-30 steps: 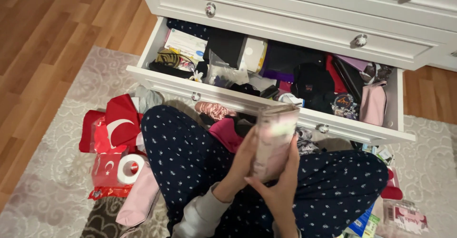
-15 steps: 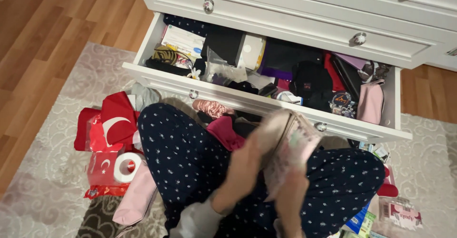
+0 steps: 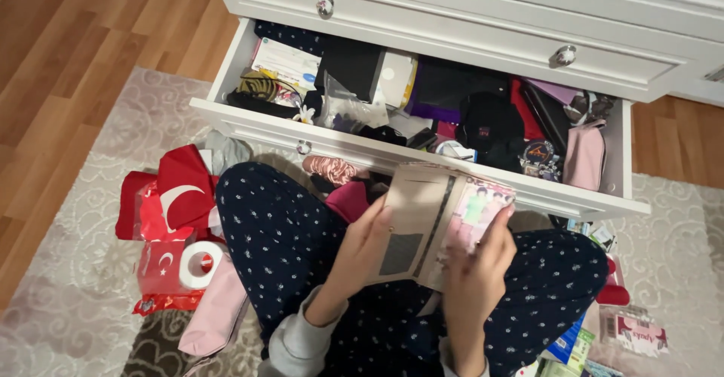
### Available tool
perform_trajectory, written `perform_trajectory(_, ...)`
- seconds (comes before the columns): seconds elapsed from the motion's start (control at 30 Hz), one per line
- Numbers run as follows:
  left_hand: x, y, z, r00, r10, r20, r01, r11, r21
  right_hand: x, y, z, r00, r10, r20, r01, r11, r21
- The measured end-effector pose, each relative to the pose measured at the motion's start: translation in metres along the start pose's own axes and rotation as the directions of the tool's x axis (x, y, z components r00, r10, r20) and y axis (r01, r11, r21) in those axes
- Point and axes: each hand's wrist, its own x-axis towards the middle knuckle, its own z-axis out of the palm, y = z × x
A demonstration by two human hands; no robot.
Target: The person is organizing personal items, a wallet, and clothing inside a dresser drawer and a shopping bag.
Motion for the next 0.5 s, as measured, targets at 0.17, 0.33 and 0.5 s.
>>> perform_trajectory(0.17,-0.014,0.012,0.018,0.991,0.135,-0.004,-0.117,0.876,0.468,-0.001,-0.002,0.008,0.963,-0.255,-0.085,0.233,0.949,-0.211)
perform_trajectory(0.33,-0.022,0.036,0.035,0.998,0.046,0.033,-0.056,0.705,0.707,0.0,0.001,0.008,0.997,0.001,0.073,0.017,0.968,-0.249)
perform_trajectory(0.5,-0.023,0.039,0.035,0.906,0.374,0.2,-0.391,0.552,0.737,0.006,0.007,0.007,0.964,0.015,0.267,0.036,0.982,-0.184)
